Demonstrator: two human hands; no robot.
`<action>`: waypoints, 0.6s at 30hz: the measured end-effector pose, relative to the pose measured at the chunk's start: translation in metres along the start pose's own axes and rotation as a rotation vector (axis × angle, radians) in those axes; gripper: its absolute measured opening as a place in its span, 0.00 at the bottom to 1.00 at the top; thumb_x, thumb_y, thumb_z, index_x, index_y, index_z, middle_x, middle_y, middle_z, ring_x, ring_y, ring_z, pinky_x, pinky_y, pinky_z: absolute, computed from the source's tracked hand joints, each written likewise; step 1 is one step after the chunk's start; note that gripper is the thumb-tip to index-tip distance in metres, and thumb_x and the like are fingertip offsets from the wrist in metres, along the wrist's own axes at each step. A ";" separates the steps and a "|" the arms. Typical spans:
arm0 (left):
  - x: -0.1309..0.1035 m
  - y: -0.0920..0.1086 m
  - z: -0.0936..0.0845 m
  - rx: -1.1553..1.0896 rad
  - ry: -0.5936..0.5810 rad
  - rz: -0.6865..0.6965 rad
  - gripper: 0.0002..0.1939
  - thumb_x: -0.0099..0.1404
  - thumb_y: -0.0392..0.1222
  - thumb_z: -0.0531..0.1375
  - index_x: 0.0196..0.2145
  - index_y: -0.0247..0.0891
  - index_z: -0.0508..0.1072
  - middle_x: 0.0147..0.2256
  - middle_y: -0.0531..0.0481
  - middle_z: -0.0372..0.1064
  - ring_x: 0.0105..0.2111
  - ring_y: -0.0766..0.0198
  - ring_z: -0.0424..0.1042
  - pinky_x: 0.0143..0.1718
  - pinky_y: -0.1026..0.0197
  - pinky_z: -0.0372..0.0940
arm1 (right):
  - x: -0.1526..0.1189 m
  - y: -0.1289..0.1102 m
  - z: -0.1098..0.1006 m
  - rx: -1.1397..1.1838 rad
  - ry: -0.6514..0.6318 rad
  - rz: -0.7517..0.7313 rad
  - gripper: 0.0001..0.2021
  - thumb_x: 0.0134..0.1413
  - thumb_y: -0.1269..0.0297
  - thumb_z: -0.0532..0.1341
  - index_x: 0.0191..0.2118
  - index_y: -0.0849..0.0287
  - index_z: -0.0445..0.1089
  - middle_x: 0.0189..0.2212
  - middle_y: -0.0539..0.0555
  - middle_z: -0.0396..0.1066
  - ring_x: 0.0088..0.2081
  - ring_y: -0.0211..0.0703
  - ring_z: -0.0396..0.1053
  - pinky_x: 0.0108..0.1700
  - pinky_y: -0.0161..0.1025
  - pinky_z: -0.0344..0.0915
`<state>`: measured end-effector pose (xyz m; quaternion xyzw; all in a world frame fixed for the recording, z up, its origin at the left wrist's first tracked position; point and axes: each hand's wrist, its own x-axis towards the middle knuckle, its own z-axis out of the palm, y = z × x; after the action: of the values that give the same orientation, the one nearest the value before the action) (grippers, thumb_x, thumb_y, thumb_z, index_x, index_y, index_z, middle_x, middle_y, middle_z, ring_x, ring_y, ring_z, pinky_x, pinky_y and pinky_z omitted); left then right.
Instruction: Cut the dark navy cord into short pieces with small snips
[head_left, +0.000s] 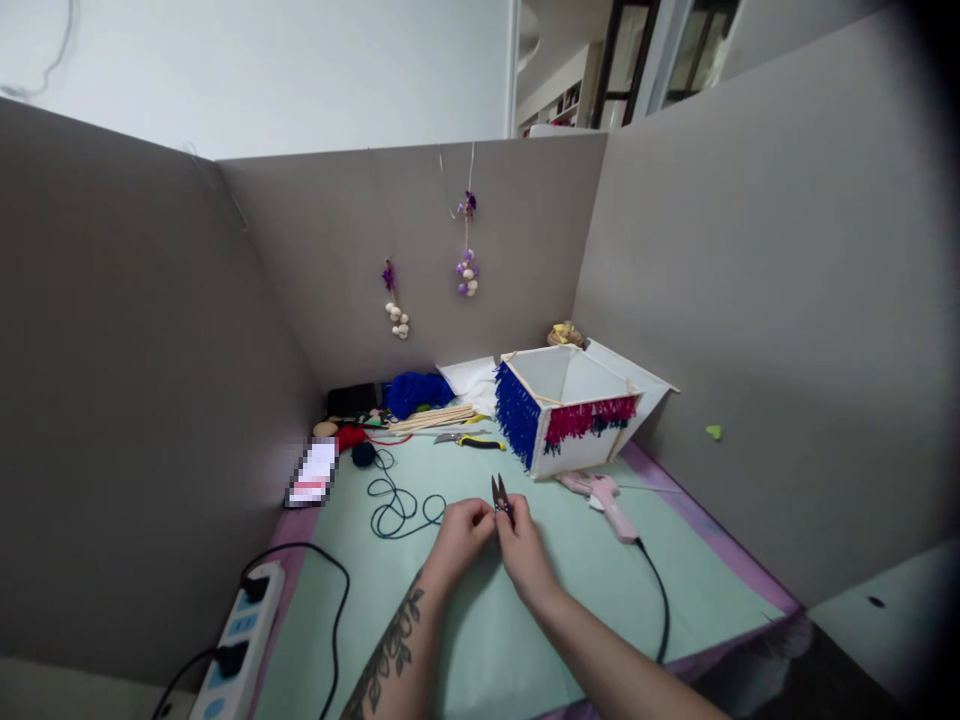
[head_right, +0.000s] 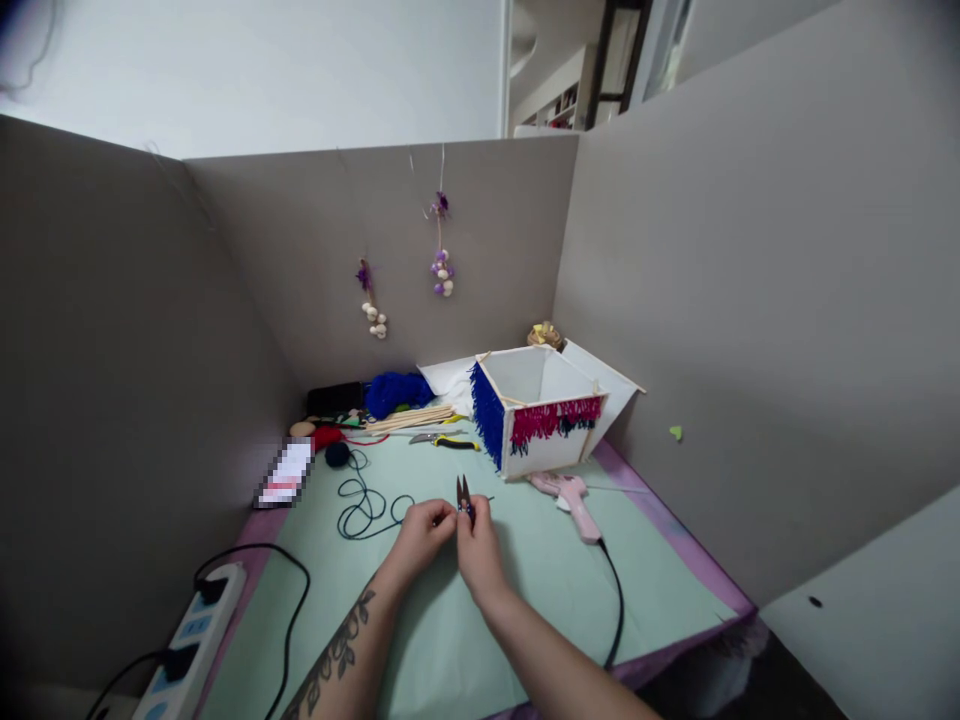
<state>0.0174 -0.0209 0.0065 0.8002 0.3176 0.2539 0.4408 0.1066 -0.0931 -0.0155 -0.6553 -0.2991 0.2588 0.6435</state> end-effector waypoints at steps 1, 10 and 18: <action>0.000 0.000 0.000 0.024 0.016 0.015 0.11 0.57 0.41 0.54 0.23 0.34 0.72 0.21 0.53 0.66 0.24 0.68 0.61 0.27 0.66 0.55 | 0.001 0.001 0.001 0.013 -0.002 0.007 0.07 0.49 0.57 0.56 0.33 0.53 0.60 0.27 0.50 0.68 0.30 0.44 0.65 0.30 0.36 0.58; 0.003 -0.004 -0.008 0.095 0.206 0.069 0.08 0.56 0.36 0.52 0.23 0.36 0.69 0.24 0.52 0.66 0.26 0.66 0.63 0.30 0.65 0.56 | 0.004 0.001 0.011 0.205 -0.118 0.125 0.12 0.50 0.51 0.57 0.34 0.52 0.58 0.17 0.42 0.57 0.18 0.36 0.55 0.21 0.32 0.51; 0.003 -0.014 -0.016 -0.025 0.373 0.062 0.09 0.58 0.37 0.47 0.21 0.39 0.59 0.20 0.56 0.55 0.24 0.67 0.56 0.27 0.66 0.53 | 0.012 -0.010 -0.016 0.583 -0.221 0.333 0.16 0.43 0.53 0.62 0.32 0.55 0.56 0.18 0.42 0.58 0.17 0.31 0.55 0.16 0.28 0.44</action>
<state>0.0048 -0.0041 0.0023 0.7431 0.3656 0.4152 0.3764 0.1255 -0.0955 -0.0042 -0.4520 -0.1697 0.5039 0.7163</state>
